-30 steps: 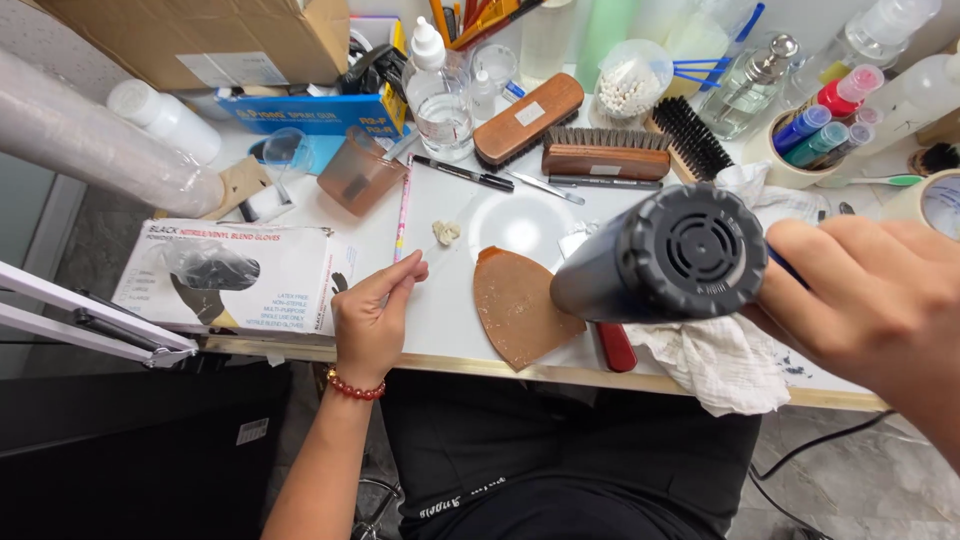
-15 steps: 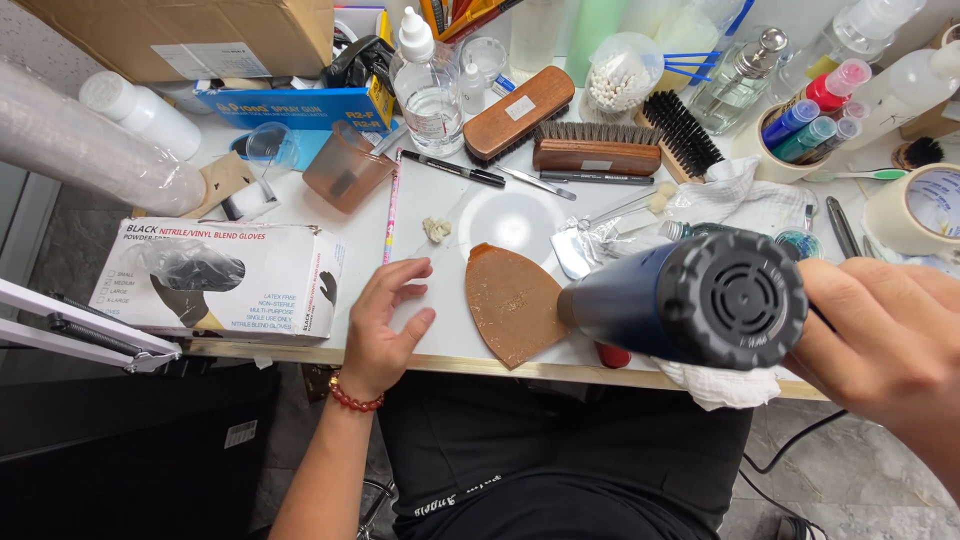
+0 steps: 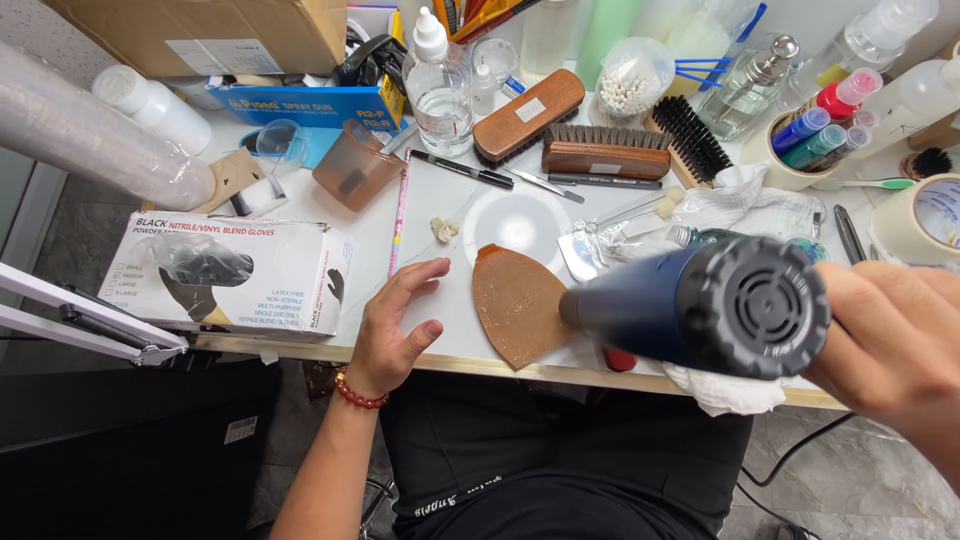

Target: Apply heat to a shoe component using a heat gun and then scrape it with a metal spatula tool.

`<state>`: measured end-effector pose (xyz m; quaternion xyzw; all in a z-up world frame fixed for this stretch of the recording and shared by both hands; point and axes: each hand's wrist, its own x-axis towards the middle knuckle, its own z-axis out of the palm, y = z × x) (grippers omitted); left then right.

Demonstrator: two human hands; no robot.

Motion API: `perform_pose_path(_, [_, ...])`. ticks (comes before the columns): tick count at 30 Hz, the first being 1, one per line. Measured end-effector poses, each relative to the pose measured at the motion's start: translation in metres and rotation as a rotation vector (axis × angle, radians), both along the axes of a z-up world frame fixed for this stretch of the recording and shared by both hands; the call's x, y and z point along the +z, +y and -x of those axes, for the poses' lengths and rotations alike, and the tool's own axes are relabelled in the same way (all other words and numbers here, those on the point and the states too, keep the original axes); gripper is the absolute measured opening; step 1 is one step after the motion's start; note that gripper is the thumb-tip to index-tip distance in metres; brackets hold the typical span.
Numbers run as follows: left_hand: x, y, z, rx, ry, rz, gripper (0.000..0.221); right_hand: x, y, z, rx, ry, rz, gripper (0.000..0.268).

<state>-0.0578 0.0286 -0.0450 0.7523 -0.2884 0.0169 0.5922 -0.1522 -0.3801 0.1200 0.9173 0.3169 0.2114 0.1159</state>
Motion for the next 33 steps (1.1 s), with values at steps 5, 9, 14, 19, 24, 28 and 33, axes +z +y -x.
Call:
perform_pose_path(5, [-0.005, 0.002, 0.000, -0.010, 0.063, 0.067, 0.074, 0.006, 0.004, -0.008, 0.034, 0.003, 0.038, 0.036])
perform_pose_path(9, [-0.005, 0.002, 0.000, -0.009, 0.054, 0.071, 0.074, 0.013, 0.018, -0.021, 0.010, -0.081, 0.049, 0.031])
perform_pose_path(14, [-0.004, 0.001, 0.001, 0.004, 0.047, 0.065, 0.075, 0.019, 0.048, -0.055, 0.068, -0.302, 0.005, 0.028])
perform_pose_path(19, [-0.008, 0.004, 0.000, 0.032, 0.072, 0.145, 0.076, 0.021, 0.048, -0.061, 0.130, -0.285, -0.008, 0.026])
perform_pose_path(24, [-0.004, 0.002, 0.001, 0.021, 0.070, 0.111, 0.081, 0.017, 0.059, -0.065, 0.074, -0.312, 0.012, 0.034])
perform_pose_path(28, [-0.007, 0.001, 0.000, 0.015, 0.023, 0.109, 0.087, 0.025, 0.068, -0.066, 0.173, -0.272, 0.008, 0.024])
perform_pose_path(33, [0.006, 0.000, 0.001, -0.004, 0.040, 0.104, 0.087, 0.026, 0.083, -0.074, 0.118, -0.358, 0.024, 0.021])
